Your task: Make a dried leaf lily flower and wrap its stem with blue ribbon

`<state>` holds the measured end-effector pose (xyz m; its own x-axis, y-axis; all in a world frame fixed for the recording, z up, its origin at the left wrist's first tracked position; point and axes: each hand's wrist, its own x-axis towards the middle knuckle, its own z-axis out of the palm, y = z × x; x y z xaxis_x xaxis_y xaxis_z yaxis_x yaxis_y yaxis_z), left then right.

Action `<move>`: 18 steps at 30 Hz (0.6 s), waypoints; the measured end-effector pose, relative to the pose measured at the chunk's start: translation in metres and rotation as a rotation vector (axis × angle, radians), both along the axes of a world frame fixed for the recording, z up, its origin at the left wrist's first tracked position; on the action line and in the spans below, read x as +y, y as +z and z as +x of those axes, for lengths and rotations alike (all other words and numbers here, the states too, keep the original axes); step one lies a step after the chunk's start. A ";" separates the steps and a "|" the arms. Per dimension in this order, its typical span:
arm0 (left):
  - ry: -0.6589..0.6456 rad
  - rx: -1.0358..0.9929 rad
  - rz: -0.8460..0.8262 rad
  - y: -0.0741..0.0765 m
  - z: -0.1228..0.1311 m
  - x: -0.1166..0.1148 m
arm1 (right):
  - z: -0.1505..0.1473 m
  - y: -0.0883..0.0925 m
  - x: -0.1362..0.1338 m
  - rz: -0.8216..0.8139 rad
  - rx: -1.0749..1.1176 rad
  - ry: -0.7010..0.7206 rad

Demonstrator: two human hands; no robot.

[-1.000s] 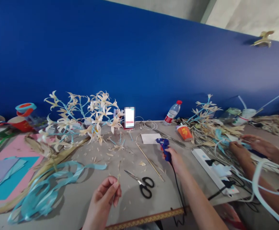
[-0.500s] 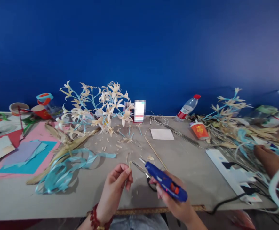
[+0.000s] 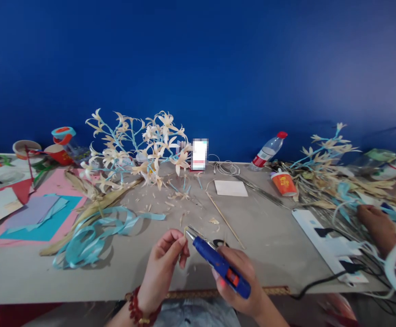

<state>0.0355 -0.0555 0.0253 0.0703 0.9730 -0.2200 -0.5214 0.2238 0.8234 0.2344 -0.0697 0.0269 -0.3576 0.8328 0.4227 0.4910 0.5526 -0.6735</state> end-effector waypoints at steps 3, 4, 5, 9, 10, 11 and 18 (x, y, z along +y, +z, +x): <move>-0.003 0.003 0.013 0.000 0.000 -0.001 | 0.000 0.001 0.001 0.006 -0.002 -0.006; -0.004 0.003 0.017 0.000 0.000 -0.001 | 0.000 0.001 0.001 0.008 -0.003 -0.008; -0.005 0.003 0.020 -0.001 -0.001 -0.001 | -0.001 0.000 0.001 0.012 -0.007 -0.008; -0.008 0.013 0.027 -0.001 -0.001 -0.001 | -0.001 0.000 0.001 0.056 -0.014 -0.008; -0.010 0.016 0.028 -0.002 -0.001 0.000 | -0.001 0.000 0.001 0.066 -0.013 -0.010; -0.011 0.018 0.029 -0.002 -0.001 0.000 | -0.001 0.000 0.001 0.074 -0.013 -0.012; -0.010 0.013 0.029 0.000 0.000 -0.001 | -0.003 0.005 0.002 0.140 -0.039 -0.019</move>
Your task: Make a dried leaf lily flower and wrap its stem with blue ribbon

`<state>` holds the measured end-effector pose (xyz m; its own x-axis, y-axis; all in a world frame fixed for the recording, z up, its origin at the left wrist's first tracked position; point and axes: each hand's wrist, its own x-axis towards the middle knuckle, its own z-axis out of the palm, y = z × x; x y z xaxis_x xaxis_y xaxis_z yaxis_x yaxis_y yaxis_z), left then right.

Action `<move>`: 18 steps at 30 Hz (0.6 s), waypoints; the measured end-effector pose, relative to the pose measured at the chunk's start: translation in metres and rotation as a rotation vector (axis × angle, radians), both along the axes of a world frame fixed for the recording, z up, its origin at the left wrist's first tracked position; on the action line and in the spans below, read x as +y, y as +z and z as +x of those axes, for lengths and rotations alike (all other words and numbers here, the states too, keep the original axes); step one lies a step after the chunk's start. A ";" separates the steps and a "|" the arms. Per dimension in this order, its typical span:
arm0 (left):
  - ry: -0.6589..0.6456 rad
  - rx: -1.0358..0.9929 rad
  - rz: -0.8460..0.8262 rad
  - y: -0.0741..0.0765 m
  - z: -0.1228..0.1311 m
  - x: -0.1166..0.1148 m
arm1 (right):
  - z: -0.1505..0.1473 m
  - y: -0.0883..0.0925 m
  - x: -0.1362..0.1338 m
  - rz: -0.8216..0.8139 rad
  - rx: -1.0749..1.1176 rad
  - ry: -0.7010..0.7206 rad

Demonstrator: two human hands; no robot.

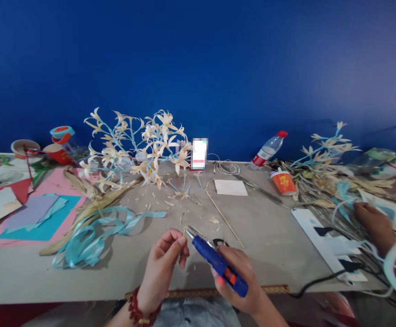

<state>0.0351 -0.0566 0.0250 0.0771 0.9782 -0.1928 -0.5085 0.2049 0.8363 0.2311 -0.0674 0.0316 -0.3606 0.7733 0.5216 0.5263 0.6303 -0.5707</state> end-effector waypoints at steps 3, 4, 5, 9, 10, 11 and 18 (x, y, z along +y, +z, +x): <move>0.003 -0.002 0.004 0.000 0.000 0.000 | -0.002 0.003 0.001 0.059 0.002 -0.009; 0.002 -0.003 0.005 0.000 0.000 0.000 | -0.003 0.005 0.001 0.072 0.001 -0.011; 0.001 -0.002 0.005 -0.001 0.000 0.000 | -0.003 0.005 0.001 0.078 -0.003 -0.009; -0.003 0.004 0.006 -0.001 0.000 -0.001 | -0.003 0.006 0.001 0.086 -0.010 -0.014; -0.005 0.006 0.010 -0.001 -0.001 -0.001 | -0.003 0.006 0.000 0.091 -0.011 -0.017; -0.006 0.007 0.015 -0.001 -0.001 -0.001 | -0.003 0.005 0.000 0.092 -0.016 -0.021; -0.008 -0.005 0.024 -0.002 -0.001 -0.001 | -0.003 0.003 -0.002 0.032 -0.064 -0.008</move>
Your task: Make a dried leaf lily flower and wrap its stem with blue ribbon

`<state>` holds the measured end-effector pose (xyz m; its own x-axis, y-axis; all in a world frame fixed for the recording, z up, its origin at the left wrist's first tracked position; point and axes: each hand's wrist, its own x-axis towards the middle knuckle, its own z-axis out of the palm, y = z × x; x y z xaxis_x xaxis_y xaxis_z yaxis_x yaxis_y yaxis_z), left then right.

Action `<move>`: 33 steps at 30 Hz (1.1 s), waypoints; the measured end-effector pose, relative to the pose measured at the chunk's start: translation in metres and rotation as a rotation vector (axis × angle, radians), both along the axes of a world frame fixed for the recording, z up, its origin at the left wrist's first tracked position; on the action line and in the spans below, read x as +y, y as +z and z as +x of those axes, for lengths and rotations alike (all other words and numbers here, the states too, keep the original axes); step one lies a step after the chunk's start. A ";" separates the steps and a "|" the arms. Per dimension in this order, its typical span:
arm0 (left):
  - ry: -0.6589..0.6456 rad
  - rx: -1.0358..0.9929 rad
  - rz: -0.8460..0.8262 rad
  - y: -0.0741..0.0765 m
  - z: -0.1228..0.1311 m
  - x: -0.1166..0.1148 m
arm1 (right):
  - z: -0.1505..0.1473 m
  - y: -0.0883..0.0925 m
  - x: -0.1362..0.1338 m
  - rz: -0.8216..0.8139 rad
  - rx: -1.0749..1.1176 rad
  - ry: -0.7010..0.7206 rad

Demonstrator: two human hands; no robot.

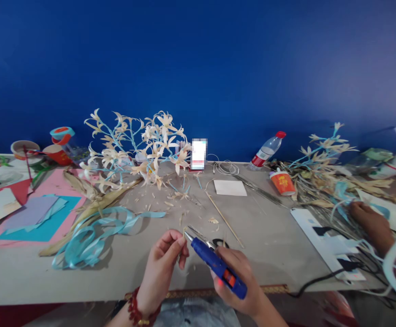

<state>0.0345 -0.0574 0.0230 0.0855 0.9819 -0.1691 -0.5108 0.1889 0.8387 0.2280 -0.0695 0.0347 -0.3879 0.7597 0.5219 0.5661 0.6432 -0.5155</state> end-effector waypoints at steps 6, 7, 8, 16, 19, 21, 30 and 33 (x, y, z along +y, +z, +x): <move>0.006 -0.003 -0.001 -0.001 -0.001 -0.001 | 0.000 0.003 -0.001 -0.006 -0.032 -0.002; 0.007 -0.001 0.000 -0.001 -0.001 -0.001 | 0.000 0.003 -0.001 -0.008 -0.039 0.001; 0.009 0.001 -0.001 0.000 -0.001 -0.001 | 0.001 0.003 -0.001 -0.009 -0.045 -0.001; 0.015 -0.032 -0.043 0.005 -0.003 -0.003 | 0.006 -0.001 0.002 0.018 -0.060 -0.080; -0.010 -0.088 -0.071 0.004 -0.004 -0.003 | 0.019 -0.010 0.010 0.027 -0.089 -0.169; -0.041 -0.129 -0.071 0.003 -0.005 -0.003 | 0.034 -0.018 0.020 0.025 -0.149 -0.274; -0.143 -0.204 -0.071 -0.001 -0.007 -0.007 | 0.096 -0.027 0.090 -0.305 -0.667 -0.696; -0.133 -0.207 -0.072 -0.001 -0.009 -0.008 | 0.105 -0.031 0.108 -0.320 -0.720 -0.662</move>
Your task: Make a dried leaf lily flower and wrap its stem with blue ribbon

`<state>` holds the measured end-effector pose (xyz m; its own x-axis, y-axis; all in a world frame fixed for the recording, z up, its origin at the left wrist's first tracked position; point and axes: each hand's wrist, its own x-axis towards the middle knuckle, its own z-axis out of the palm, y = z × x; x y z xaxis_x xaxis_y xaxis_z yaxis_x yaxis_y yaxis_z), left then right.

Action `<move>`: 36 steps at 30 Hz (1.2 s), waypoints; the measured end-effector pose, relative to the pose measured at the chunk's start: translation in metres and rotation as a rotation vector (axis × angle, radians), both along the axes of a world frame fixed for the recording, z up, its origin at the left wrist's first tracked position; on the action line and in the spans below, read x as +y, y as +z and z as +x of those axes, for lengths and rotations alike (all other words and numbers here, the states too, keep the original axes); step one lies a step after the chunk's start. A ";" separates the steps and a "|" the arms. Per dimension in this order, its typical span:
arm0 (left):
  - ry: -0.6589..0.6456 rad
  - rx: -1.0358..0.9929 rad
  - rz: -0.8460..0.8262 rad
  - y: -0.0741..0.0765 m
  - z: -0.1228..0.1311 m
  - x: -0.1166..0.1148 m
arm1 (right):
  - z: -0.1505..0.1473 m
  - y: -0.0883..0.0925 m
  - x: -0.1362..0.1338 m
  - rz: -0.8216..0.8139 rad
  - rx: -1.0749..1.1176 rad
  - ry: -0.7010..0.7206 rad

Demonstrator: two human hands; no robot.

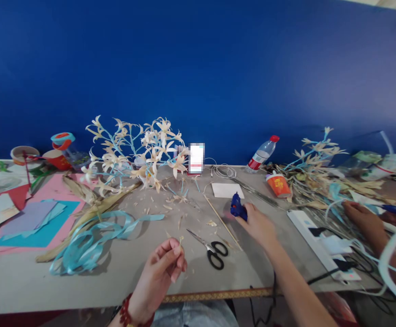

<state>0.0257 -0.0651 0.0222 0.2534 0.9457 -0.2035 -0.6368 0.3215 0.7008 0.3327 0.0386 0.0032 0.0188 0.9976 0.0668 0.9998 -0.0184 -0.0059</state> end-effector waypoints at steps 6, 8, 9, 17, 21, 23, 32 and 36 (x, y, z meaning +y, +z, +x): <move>0.111 -0.030 0.087 0.005 -0.025 0.004 | 0.016 -0.004 0.008 -0.013 0.000 0.116; 0.164 -0.043 0.122 0.006 -0.034 0.007 | 0.014 0.003 0.004 0.031 0.009 0.155; 0.184 -0.050 0.132 0.007 -0.037 0.008 | 0.009 0.008 0.003 0.063 0.032 0.176; 0.181 -0.074 0.094 0.005 -0.028 0.010 | -0.143 0.027 0.014 -0.095 0.319 0.508; 0.197 -0.054 0.095 0.005 -0.032 0.006 | -0.204 0.015 0.031 -0.100 0.245 0.474; 0.219 -0.044 0.094 0.005 -0.037 0.003 | -0.218 0.010 0.035 -0.098 0.202 0.431; 0.217 -0.016 0.085 0.004 -0.044 0.004 | -0.228 -0.003 0.040 -0.144 0.123 0.361; 0.209 -0.036 0.097 0.001 -0.046 0.007 | -0.222 -0.005 0.040 -0.142 0.130 0.379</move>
<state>-0.0203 -0.0579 0.0234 0.0552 0.9931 -0.1038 -0.7076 0.1123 0.6976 0.1106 0.0784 -0.0021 -0.3515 0.9348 -0.0506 0.9273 0.3403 -0.1559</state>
